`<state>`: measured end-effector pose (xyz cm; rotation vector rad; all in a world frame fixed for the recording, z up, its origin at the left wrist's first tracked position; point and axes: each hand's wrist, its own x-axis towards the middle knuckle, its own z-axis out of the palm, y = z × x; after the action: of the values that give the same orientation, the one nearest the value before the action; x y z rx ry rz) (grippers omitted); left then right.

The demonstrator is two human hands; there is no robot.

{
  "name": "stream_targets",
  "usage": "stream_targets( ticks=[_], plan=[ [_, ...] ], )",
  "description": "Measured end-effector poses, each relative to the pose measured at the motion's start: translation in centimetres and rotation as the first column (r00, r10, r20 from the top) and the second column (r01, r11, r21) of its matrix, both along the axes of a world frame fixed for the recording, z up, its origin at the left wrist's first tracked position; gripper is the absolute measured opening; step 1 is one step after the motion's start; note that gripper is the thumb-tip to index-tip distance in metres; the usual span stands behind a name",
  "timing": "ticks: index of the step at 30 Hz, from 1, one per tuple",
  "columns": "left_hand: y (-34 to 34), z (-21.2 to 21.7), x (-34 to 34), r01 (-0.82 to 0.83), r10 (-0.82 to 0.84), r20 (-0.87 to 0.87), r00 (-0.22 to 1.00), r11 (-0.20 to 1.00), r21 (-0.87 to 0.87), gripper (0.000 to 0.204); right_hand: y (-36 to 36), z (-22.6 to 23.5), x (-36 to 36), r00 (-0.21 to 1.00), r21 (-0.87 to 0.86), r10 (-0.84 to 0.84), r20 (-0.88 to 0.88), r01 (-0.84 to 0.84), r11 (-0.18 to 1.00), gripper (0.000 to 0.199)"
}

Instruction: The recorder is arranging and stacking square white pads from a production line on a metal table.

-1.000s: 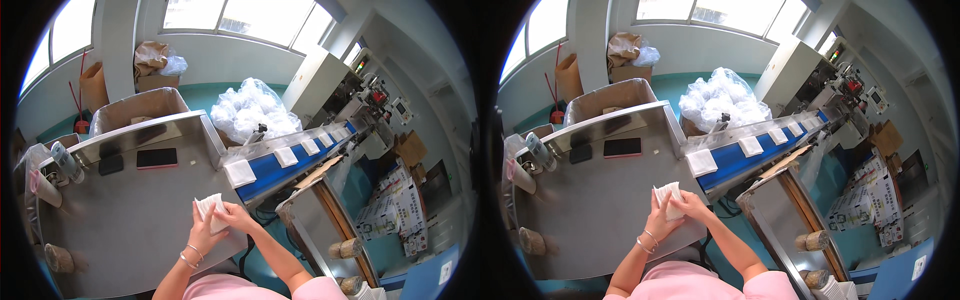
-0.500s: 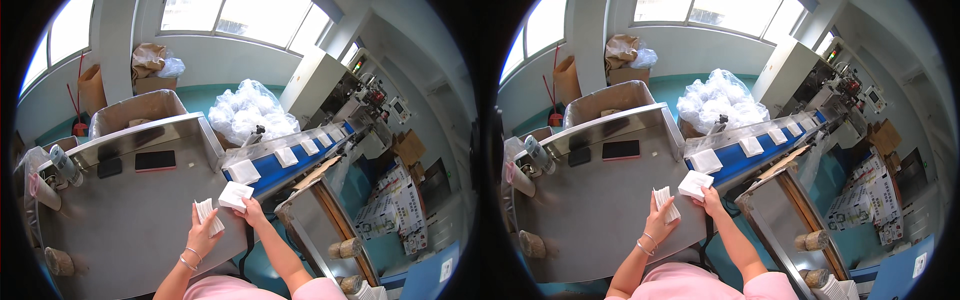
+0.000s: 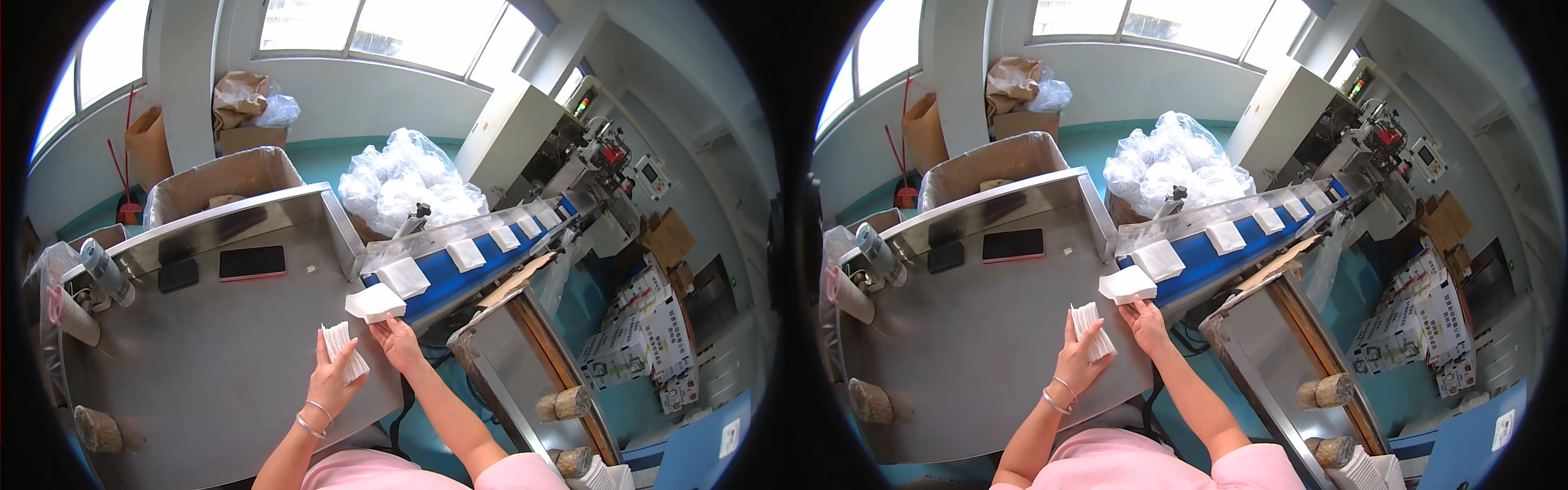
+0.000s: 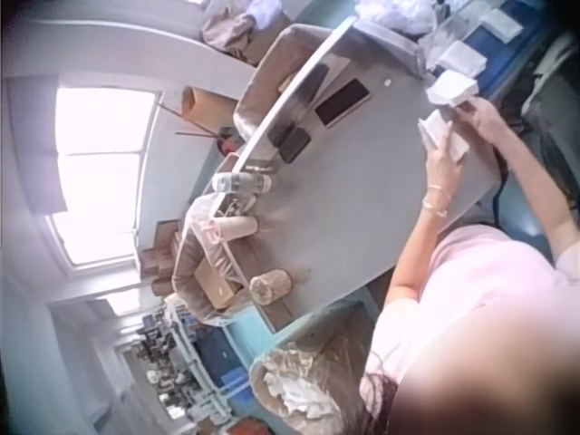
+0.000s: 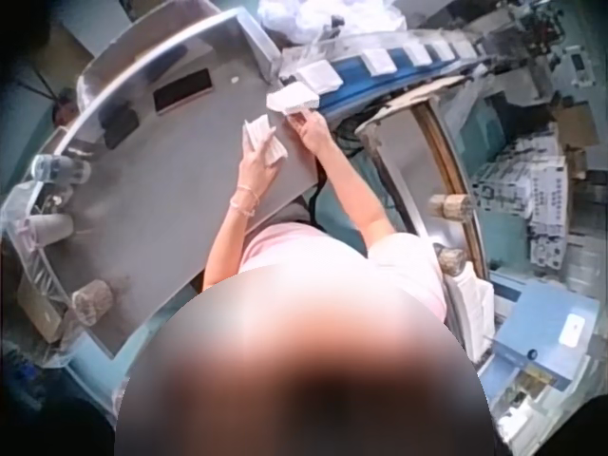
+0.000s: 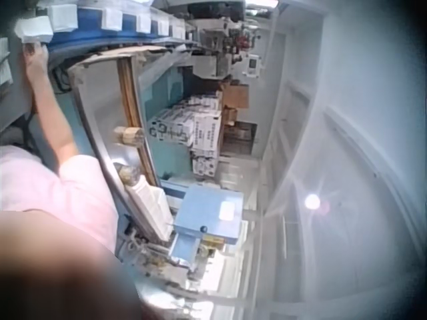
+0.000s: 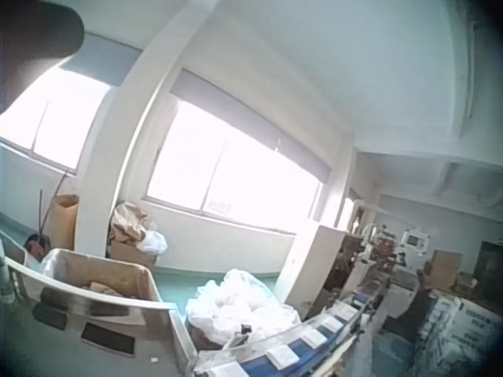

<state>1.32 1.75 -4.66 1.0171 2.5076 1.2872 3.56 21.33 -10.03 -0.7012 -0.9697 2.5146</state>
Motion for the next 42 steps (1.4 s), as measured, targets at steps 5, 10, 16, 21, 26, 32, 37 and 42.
stream_targets(
  ticks=[5, 10, 16, 21, 26, 32, 37, 42],
  plan=[
    [0.0, 0.1, 0.1, -0.005, 0.006, -0.023, 1.0, 1.0, 0.025, 0.07, 1.9, -1.5, -0.9, 0.997, -0.11, -0.058, 0.045, 0.063, 0.992, 0.024],
    [0.1, 0.0, 0.2, 0.002, -0.001, -0.023, 1.0, 1.0, 0.03, 0.071, 3.4, -2.1, -2.8, 0.982, -0.018, -0.186, 0.01, 0.186, 0.982, 0.023],
    [-0.6, -0.3, 0.2, -0.02, 0.02, 0.019, 1.0, 1.0, 0.008, 0.071, 1.8, 0.7, -2.4, 0.966, -0.013, -0.145, 0.212, 0.151, 0.988, 0.048],
    [-0.4, -0.9, 0.0, 0.014, -0.012, -0.065, 0.998, 0.999, 0.033, 0.08, 1.4, -0.3, -2.7, 0.892, 0.281, -0.447, 0.067, 0.413, 0.866, 0.063],
    [-0.2, -1.9, 0.1, -0.031, 0.03, 0.011, 1.0, 0.982, 0.184, 0.098, -3.5, 4.0, 1.0, 0.915, 0.551, 0.292, 0.279, -0.402, 0.732, 0.041],
    [-0.3, -1.8, 0.3, 0.053, -0.058, 0.026, 0.998, 0.983, 0.178, 0.096, -4.4, 4.4, 1.4, 0.822, 0.788, 0.263, 0.505, -0.563, 0.248, 0.035],
    [-0.1, -1.1, 0.3, 0.051, -0.066, 0.097, 0.993, 0.988, 0.146, 0.087, -3.7, 4.1, 1.3, 0.786, 0.646, 0.375, 0.492, -0.618, 0.448, 0.033],
    [-0.2, -1.8, 0.3, 0.058, -0.066, 0.047, 0.997, 0.988, 0.145, 0.08, -4.0, 4.8, 1.1, 0.836, 0.753, 0.313, 0.45, -0.544, 0.37, 0.034]
  ],
)
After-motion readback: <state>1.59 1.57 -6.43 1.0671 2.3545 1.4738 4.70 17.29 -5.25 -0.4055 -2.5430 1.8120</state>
